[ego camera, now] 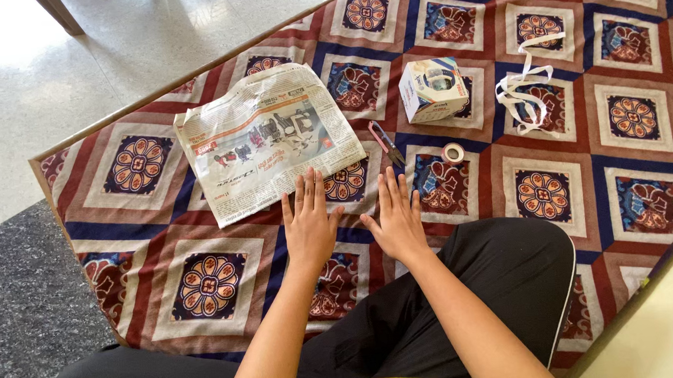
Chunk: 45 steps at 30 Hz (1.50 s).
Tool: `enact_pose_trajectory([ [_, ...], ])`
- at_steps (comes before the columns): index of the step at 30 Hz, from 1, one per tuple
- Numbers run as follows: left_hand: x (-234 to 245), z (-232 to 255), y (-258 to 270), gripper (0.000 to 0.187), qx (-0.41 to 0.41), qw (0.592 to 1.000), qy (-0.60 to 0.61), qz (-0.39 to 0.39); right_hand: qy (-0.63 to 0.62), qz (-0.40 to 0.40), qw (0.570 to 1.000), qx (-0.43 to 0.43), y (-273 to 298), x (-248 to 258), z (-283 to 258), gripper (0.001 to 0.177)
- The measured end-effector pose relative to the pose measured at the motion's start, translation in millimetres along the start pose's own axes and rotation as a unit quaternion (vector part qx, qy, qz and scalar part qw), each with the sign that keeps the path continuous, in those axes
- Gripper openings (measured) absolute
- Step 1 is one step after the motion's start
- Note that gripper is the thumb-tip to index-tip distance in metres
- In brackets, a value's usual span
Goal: The person unfolds a newspaper on a patterned mat, places a small box on top, and uses scissors to cut strips from the newspaper. The person then folds the newspaper and continues cutting additional strips.
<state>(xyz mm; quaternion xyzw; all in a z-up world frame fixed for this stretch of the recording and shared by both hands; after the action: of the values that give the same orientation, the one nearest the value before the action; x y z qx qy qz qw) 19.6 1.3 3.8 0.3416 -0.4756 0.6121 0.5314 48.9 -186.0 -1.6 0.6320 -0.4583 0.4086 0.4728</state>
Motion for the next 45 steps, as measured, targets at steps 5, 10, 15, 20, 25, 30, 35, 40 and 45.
enact_pose_trajectory([
  [5,6.3,2.5,4.8,0.073,-0.015,1.000,-0.006,0.009,-0.001,-0.009,1.000,-0.006,5.6,4.2,-5.0,0.095],
  [10,7.0,1.6,6.8,0.074,-0.015,1.000,0.000,0.004,-0.007,-0.006,1.000,-0.005,7.7,5.6,-7.3,0.096],
  [15,5.9,0.8,6.4,0.076,-0.008,1.000,0.007,-0.004,-0.004,-0.021,1.000,-0.008,6.9,2.8,-8.4,0.094],
  [20,5.3,0.7,3.4,0.077,-0.005,1.000,0.008,-0.008,-0.002,-0.020,1.000,-0.002,5.4,0.1,-7.5,0.094],
  [25,5.7,1.0,2.1,0.078,-0.002,1.000,0.023,-0.009,0.006,-0.008,1.000,0.002,4.8,-1.8,-6.0,0.094],
  [30,5.6,2.0,-0.1,0.079,0.001,1.000,0.019,-0.014,0.001,-0.008,1.000,0.010,4.0,-4.7,-5.1,0.094],
  [35,4.4,5.0,-4.6,0.079,0.003,0.999,-0.017,-0.041,-0.002,0.001,1.000,0.014,3.8,-5.7,-4.8,0.094],
  [40,3.6,6.9,-5.5,0.079,0.006,0.999,-0.012,-0.042,0.000,-0.009,1.000,0.011,3.6,-6.0,-5.5,0.094],
  [45,2.1,10.1,-5.4,0.079,-0.008,0.999,-0.024,-0.033,0.002,-0.027,1.000,0.001,3.4,-7.0,-4.2,0.093],
])
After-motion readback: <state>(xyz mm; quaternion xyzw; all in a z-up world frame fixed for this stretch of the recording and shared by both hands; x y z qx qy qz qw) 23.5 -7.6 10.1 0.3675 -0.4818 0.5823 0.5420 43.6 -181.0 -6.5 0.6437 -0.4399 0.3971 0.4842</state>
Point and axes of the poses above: each hand's wrist, its own y-axis away from the middle knuckle, its own x-axis out of the back of the hand, z = x × y, the point moved 2 cm from there along -y, towards the middle knuckle, and after that the axes turned 5 degrees about -x, right-handed, at the moved point
